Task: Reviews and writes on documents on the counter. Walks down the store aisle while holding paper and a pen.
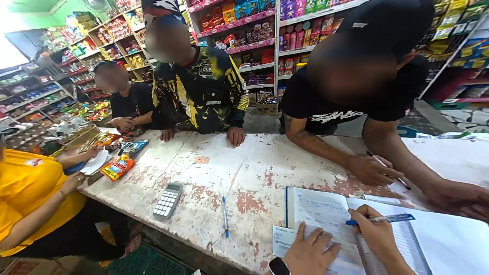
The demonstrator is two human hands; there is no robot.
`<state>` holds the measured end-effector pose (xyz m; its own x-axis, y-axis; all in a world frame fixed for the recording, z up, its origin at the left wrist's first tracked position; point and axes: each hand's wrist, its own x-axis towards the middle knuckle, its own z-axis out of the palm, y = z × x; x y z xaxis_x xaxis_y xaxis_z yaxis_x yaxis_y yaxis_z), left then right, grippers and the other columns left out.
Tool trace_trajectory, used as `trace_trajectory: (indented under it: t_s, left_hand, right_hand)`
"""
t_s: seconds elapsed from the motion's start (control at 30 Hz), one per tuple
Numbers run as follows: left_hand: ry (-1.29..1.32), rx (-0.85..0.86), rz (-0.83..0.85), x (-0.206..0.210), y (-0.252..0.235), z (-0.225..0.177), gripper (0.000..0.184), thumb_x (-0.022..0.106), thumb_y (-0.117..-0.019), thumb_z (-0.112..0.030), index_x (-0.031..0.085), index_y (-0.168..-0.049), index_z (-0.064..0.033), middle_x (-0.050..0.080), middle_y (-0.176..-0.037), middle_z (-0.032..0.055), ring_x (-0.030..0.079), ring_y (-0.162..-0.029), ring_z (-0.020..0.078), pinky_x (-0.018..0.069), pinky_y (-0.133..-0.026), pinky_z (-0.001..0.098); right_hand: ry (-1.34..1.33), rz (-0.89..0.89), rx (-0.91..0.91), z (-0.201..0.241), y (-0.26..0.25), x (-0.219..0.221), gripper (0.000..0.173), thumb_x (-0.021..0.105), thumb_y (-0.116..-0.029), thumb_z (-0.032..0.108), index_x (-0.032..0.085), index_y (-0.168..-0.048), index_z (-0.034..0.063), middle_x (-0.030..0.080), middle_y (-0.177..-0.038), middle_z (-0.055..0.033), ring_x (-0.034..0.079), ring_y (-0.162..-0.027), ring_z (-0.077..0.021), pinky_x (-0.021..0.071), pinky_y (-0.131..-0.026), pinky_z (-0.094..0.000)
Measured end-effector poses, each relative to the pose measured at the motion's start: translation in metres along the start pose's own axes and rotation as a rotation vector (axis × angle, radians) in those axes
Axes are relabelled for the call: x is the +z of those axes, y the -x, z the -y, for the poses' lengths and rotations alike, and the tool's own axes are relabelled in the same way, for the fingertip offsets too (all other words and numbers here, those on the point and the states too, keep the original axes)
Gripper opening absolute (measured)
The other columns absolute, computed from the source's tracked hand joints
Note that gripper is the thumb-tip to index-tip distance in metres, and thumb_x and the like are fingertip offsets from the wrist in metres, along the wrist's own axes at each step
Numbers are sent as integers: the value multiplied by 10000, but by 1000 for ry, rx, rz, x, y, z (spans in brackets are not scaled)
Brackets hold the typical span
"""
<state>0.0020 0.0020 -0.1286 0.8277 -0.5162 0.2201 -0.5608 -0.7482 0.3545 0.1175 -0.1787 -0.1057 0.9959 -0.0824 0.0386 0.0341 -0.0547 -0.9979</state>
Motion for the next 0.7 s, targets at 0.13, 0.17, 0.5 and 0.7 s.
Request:
trace_trajectory:
  t_s: [0.13, 0.17, 0.5, 0.7]
  left_hand:
    - [7, -6, 32, 2, -1, 1, 666, 584, -977, -557, 536, -1484, -129, 495, -1546, 120, 385, -1484, 334, 200, -1211, 670]
    - [1, -8, 24, 2, -1, 2, 668, 591, -971, -557, 541, -1482, -129, 501, -1540, 123, 394, -1479, 336, 206, -1207, 675]
    - [9, -6, 59, -11, 1, 3, 705, 497, -989, -591, 532, -1489, -94, 491, -1546, 162, 415, -1459, 391, 208, -1182, 707]
    - [0, -6, 82, -11, 2, 5, 721, 440, -1005, -617, 514, -1501, -99, 471, -1564, 155, 393, -1476, 379, 197, -1185, 705]
  right_hand:
    - [30, -1, 36, 5, 0, -1, 207, 585, -912, 25, 481, -747, 93, 503, -572, 49, 487, -432, -17, 444, -423, -170]
    - [52, 4, 59, 10, 1, 0, 187, 588, -940, 45, 496, -779, 68, 514, -601, 33, 498, -453, -27, 455, -444, -181]
    - [46, 54, 124, 27, 11, 0, 177, 695, -953, 50, 534, -958, -24, 614, -715, -43, 617, -534, -97, 583, -564, -263]
    - [152, 81, -69, 8, 16, 0, 215, 637, -965, 35, 493, -808, 5, 531, -611, -20, 561, -489, -62, 529, -508, -223]
